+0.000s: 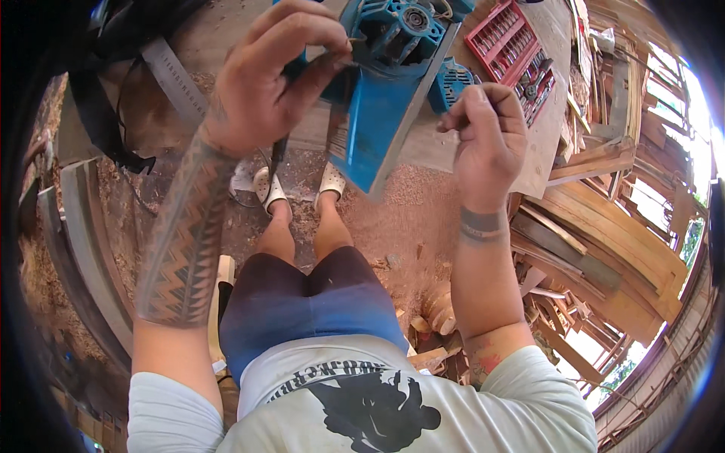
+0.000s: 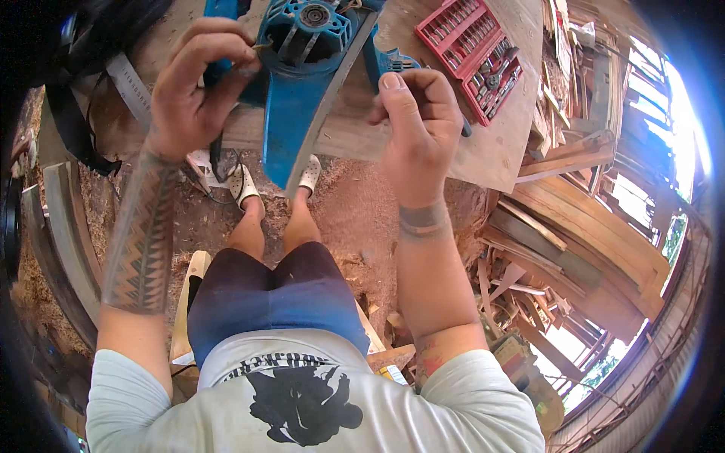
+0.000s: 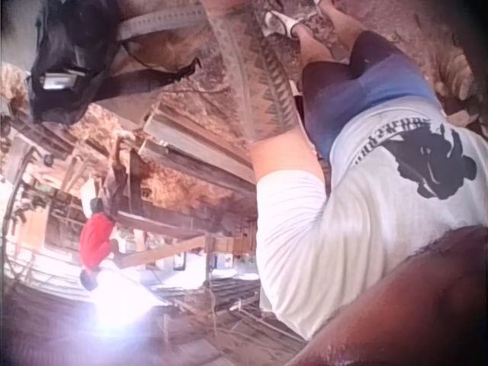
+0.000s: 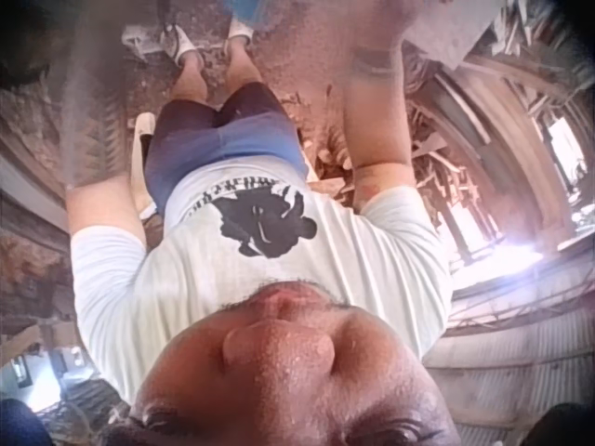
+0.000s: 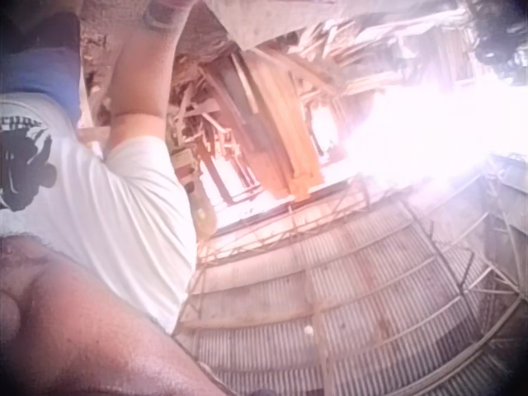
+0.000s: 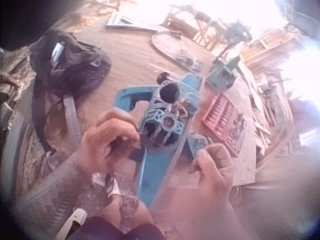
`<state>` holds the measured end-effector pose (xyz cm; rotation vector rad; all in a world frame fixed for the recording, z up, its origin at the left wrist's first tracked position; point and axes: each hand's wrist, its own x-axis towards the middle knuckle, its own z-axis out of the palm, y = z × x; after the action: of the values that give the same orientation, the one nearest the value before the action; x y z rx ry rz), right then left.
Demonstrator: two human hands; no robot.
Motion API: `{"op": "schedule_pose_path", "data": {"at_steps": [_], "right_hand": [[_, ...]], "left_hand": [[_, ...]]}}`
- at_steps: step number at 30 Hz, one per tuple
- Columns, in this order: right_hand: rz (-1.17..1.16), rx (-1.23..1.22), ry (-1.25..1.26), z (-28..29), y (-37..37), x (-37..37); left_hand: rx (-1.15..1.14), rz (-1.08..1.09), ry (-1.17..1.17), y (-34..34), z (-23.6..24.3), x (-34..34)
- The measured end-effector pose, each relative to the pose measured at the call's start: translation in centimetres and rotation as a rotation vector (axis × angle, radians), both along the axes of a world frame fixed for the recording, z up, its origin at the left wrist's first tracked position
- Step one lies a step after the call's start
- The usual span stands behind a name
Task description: The person disassembles a blue electric planer on a wooden workbench, using a screwdriver to remove screws and extract internal components including a belt and carbon brushes.
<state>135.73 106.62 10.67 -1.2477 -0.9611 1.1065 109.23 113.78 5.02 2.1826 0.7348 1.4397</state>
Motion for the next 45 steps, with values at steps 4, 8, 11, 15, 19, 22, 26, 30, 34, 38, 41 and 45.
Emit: {"op": "schedule_pose_path", "data": {"at_steps": [4, 8, 11, 15, 19, 22, 26, 30, 34, 38, 41, 45], "right_hand": [[0.053, -0.138, -0.802, -3.3, 0.5, 4.5], [0.224, -0.139, -1.135, -4.4, 0.0, 5.1], [0.216, -0.166, -1.251, -4.5, 0.0, 5.0], [0.295, -0.023, -1.341, -4.8, 0.2, 5.4], [0.346, 0.063, -1.405, -4.9, 0.7, 5.4], [0.332, 0.078, -1.428, -5.3, 0.7, 5.3], [0.37, 0.033, -1.429, -4.7, 1.1, 5.3], [0.41, 0.018, -1.461, -3.3, 2.3, 5.4], [0.157, -0.021, -1.013, 1.0, 4.4, 4.3], [0.221, 0.293, -0.86, 6.8, 7.2, 0.0], [0.339, 0.526, -0.954, 6.8, 10.7, -1.8], [0.447, 0.702, -1.013, 4.6, 13.8, -2.7]], "left_hand": [[-0.16, -0.049, -0.076, 1.9, 0.8, -0.8], [-0.098, -0.097, -0.076, 4.2, 0.4, -1.2], [-0.09, -0.096, -0.12, 3.8, 0.2, -1.5], [-0.104, -0.01, -0.115, 2.4, -0.2, -1.8], [-0.193, 0.152, -0.186, -0.2, -1.5, -2.5], [-0.179, 0.43, -0.103, -4.3, -0.3, -2.1], [-0.213, 0.422, -0.017, -8.9, 1.7, -1.5], [-0.309, 0.401, 0.052, -10.9, 2.8, 2.0], [-0.359, 0.391, 0.009, -9.9, 1.3, 2.1], [-0.289, 0.397, 0.095, -8.3, 1.8, -1.0], [-0.329, 0.361, 0.168, -7.4, 2.4, -2.7], [-0.405, 0.345, 0.183, -7.2, 3.7, -2.7]]}}
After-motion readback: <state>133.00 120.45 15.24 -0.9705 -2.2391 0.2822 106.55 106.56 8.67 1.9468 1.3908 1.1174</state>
